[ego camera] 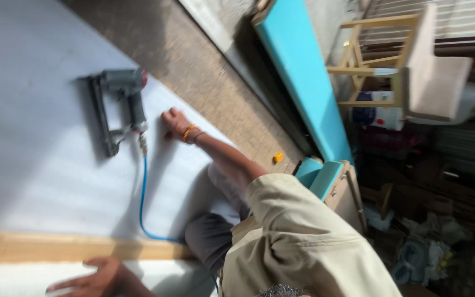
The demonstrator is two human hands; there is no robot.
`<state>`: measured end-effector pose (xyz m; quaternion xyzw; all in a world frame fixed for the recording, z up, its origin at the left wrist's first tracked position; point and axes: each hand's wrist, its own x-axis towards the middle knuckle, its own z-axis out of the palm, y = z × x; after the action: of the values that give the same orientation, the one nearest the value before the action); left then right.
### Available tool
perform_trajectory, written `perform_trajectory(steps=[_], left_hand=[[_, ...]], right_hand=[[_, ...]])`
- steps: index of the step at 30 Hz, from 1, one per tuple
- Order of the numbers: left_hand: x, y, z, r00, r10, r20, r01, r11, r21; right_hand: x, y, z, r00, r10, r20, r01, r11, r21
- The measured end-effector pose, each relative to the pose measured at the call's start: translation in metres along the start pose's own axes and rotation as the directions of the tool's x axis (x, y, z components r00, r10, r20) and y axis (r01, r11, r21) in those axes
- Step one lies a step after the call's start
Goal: The person sits on the floor and stretches white fabric over a wooden furniture frame, holding it taut along a wooden rail and driving staples with a pneumatic nail gun, repositioning the fabric and pressing it flat between fastening passes.
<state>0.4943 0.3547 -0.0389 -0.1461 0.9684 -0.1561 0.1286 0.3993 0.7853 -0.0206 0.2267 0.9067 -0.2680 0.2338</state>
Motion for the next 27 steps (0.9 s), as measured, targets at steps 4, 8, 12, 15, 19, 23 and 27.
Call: perform_trajectory(steps=[4, 8, 12, 15, 19, 23, 27], left_hand=[[0.011, -0.006, 0.017, 0.994, -0.003, -0.111, -0.014, 0.988, -0.155], [0.007, -0.024, 0.037, 0.992, 0.023, -0.121, -0.032, 0.997, -0.074], [0.0, -0.04, 0.049, 0.965, 0.058, -0.257, -0.122, 0.964, -0.238], [-0.009, -0.059, 0.064, 0.955, 0.066, -0.291, -0.23, 0.784, -0.577], [-0.02, -0.125, 0.1, 0.951, -0.041, -0.307, -0.202, 0.67, -0.714], [-0.045, -0.221, 0.129, 0.965, -0.224, -0.139, 0.101, 0.801, -0.59], [-0.091, -0.28, 0.145, 0.944, -0.327, 0.03, 0.261, 0.692, -0.673]], right_hand=[[0.014, 0.047, 0.062, 0.953, -0.27, -0.136, 0.272, 0.962, -0.006], [-0.042, 0.054, 0.116, 0.916, -0.18, -0.358, 0.272, 0.936, 0.225], [-0.138, -0.022, 0.185, 0.902, -0.313, -0.296, 0.429, 0.713, 0.555], [-0.188, -0.087, 0.246, 0.936, -0.342, 0.08, 0.116, 0.514, 0.85], [-0.198, -0.141, 0.308, 0.95, -0.302, 0.082, 0.16, 0.694, 0.702], [-0.209, -0.165, 0.33, 0.98, -0.189, 0.058, 0.109, 0.763, 0.637], [-0.218, -0.175, 0.339, 0.998, -0.057, 0.014, 0.03, 0.697, 0.716]])
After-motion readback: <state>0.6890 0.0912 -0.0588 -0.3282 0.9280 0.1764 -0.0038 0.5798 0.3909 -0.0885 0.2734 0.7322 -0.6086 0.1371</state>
